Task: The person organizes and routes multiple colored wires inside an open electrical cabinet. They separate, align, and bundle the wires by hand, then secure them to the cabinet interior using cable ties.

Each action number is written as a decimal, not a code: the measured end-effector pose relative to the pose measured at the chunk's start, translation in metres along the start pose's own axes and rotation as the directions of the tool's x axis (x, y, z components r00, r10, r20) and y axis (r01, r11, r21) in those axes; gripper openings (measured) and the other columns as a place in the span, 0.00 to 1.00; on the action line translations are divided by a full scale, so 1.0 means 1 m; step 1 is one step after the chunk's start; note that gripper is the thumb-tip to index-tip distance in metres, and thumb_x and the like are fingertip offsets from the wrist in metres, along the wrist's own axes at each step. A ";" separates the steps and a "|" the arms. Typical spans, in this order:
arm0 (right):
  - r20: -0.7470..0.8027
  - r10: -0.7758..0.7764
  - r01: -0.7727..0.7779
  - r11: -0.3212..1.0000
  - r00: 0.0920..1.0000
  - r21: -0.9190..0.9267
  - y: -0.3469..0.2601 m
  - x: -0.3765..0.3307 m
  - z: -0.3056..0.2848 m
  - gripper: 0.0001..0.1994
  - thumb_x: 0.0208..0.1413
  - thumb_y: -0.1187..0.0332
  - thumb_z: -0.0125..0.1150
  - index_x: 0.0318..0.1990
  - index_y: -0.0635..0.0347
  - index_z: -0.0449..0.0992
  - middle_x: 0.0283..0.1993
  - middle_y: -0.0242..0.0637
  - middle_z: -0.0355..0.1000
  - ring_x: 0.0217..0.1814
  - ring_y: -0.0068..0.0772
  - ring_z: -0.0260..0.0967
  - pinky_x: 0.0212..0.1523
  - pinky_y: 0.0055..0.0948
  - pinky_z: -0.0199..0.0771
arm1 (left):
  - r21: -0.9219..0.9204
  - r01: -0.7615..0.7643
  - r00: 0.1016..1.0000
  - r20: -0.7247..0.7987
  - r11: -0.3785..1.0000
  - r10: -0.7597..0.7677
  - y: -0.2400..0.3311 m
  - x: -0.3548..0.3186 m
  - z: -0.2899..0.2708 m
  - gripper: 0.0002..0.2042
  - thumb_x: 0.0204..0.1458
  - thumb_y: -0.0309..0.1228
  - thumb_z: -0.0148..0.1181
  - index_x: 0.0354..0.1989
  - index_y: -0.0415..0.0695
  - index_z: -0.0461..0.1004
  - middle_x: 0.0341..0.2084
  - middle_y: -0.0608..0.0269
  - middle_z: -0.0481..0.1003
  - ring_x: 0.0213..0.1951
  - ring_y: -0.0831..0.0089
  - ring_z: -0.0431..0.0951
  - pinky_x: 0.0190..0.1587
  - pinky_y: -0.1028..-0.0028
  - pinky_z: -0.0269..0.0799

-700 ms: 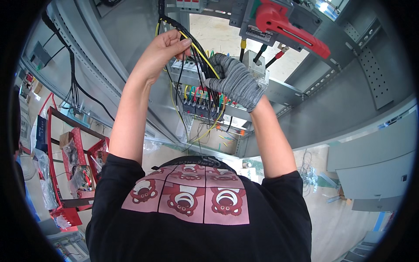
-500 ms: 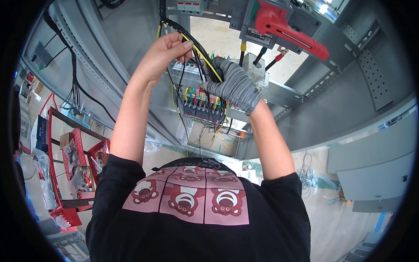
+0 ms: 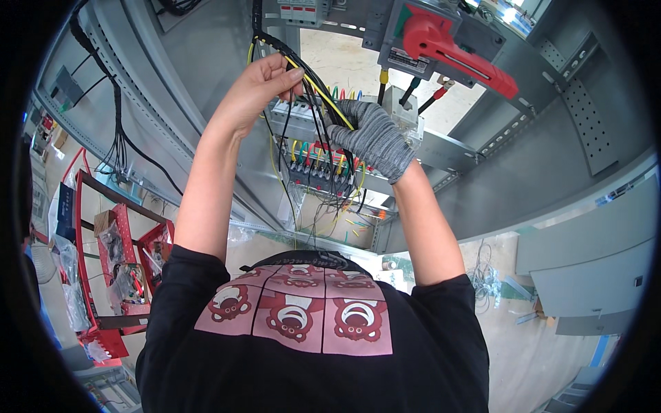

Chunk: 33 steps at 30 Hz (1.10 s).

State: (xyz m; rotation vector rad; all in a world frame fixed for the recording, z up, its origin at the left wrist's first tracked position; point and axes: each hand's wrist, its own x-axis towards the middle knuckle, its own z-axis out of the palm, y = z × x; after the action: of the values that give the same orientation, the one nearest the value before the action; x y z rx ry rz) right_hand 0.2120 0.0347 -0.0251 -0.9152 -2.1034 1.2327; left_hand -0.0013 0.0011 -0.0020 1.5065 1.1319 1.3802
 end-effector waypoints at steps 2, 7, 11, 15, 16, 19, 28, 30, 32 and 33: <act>0.040 0.007 -0.011 0.995 0.999 0.102 0.006 0.001 -0.001 0.12 0.50 0.69 0.63 0.41 0.67 0.76 0.27 0.29 0.74 0.27 0.17 0.69 0.31 0.21 0.71 | 0.001 0.002 1.000 0.003 1.000 -0.002 0.000 0.000 0.000 0.11 0.56 0.37 0.57 0.26 0.45 0.69 0.22 0.70 0.73 0.26 0.84 0.68 0.32 0.82 0.63; 0.129 -0.057 0.031 0.981 0.990 0.194 0.007 0.003 -0.001 0.13 0.51 0.64 0.65 0.39 0.64 0.76 0.26 0.26 0.71 0.26 0.15 0.65 0.28 0.18 0.67 | 0.000 0.015 1.000 -0.005 1.000 -0.015 0.003 -0.001 0.002 0.10 0.56 0.37 0.57 0.27 0.45 0.70 0.22 0.70 0.73 0.26 0.84 0.68 0.33 0.82 0.62; 0.111 -0.069 0.052 0.988 0.991 0.146 0.005 0.004 0.002 0.13 0.50 0.62 0.66 0.37 0.62 0.75 0.24 0.25 0.69 0.25 0.13 0.64 0.26 0.16 0.65 | -0.003 0.007 1.000 0.001 1.000 -0.007 0.002 -0.002 -0.001 0.11 0.56 0.37 0.57 0.28 0.45 0.70 0.22 0.70 0.72 0.26 0.84 0.67 0.33 0.81 0.62; 0.112 -0.007 -0.003 0.996 0.994 0.090 0.007 0.005 -0.001 0.15 0.49 0.65 0.67 0.40 0.67 0.76 0.25 0.29 0.73 0.26 0.16 0.65 0.32 0.21 0.68 | 0.002 0.003 1.000 0.004 1.000 -0.003 0.004 -0.003 0.000 0.11 0.56 0.38 0.57 0.27 0.45 0.69 0.22 0.70 0.72 0.26 0.83 0.67 0.33 0.81 0.62; 0.106 0.000 -0.008 0.997 0.994 0.071 0.005 0.005 -0.001 0.15 0.49 0.65 0.67 0.39 0.67 0.76 0.25 0.29 0.72 0.25 0.15 0.64 0.31 0.21 0.68 | 0.003 0.004 1.000 0.004 1.000 -0.004 0.004 -0.003 -0.001 0.11 0.56 0.38 0.57 0.27 0.45 0.69 0.22 0.70 0.72 0.26 0.83 0.67 0.33 0.81 0.62; 0.083 0.007 -0.012 0.998 0.997 0.059 0.000 0.003 0.000 0.15 0.48 0.65 0.68 0.39 0.67 0.76 0.24 0.29 0.72 0.25 0.15 0.64 0.30 0.21 0.68 | 0.007 0.012 1.000 0.008 1.000 -0.012 0.004 -0.003 -0.001 0.11 0.56 0.37 0.57 0.27 0.45 0.69 0.22 0.70 0.72 0.26 0.83 0.67 0.33 0.81 0.62; -0.026 -0.022 0.019 0.994 0.999 -0.105 -0.003 0.000 0.001 0.16 0.47 0.66 0.68 0.39 0.70 0.74 0.25 0.33 0.71 0.27 0.20 0.66 0.33 0.24 0.70 | -0.002 0.016 1.000 0.017 1.000 -0.016 0.004 -0.002 -0.002 0.10 0.56 0.37 0.57 0.29 0.44 0.71 0.23 0.70 0.72 0.26 0.83 0.67 0.33 0.82 0.62; -0.052 -0.049 0.040 0.987 0.997 -0.155 0.000 0.001 0.001 0.17 0.47 0.67 0.67 0.40 0.70 0.74 0.26 0.35 0.71 0.28 0.22 0.67 0.35 0.25 0.71 | -0.008 0.014 1.000 0.027 1.000 -0.014 0.005 -0.002 -0.002 0.09 0.56 0.36 0.57 0.30 0.44 0.71 0.23 0.71 0.73 0.27 0.83 0.67 0.33 0.82 0.62; -0.076 -0.051 0.037 0.983 0.996 -0.178 0.000 0.002 0.001 0.17 0.47 0.66 0.66 0.41 0.70 0.74 0.28 0.37 0.72 0.31 0.23 0.68 0.37 0.27 0.71 | -0.007 0.008 0.999 0.042 1.000 -0.008 0.006 -0.002 -0.002 0.09 0.56 0.36 0.56 0.32 0.43 0.72 0.24 0.71 0.73 0.27 0.83 0.67 0.34 0.82 0.62; -0.100 -0.073 0.055 0.985 0.992 -0.166 0.001 0.002 0.001 0.17 0.47 0.66 0.66 0.41 0.69 0.74 0.29 0.38 0.73 0.32 0.24 0.68 0.38 0.27 0.71 | 0.005 0.011 0.999 0.047 1.000 -0.011 0.006 -0.002 -0.003 0.09 0.56 0.36 0.56 0.32 0.43 0.72 0.24 0.71 0.73 0.28 0.83 0.67 0.34 0.82 0.62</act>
State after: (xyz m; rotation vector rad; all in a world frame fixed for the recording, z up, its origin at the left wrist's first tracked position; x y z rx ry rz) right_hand 0.2103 0.0356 -0.0269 -0.9535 -2.1550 0.9692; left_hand -0.0036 -0.0029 0.0030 1.5258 1.1133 1.3294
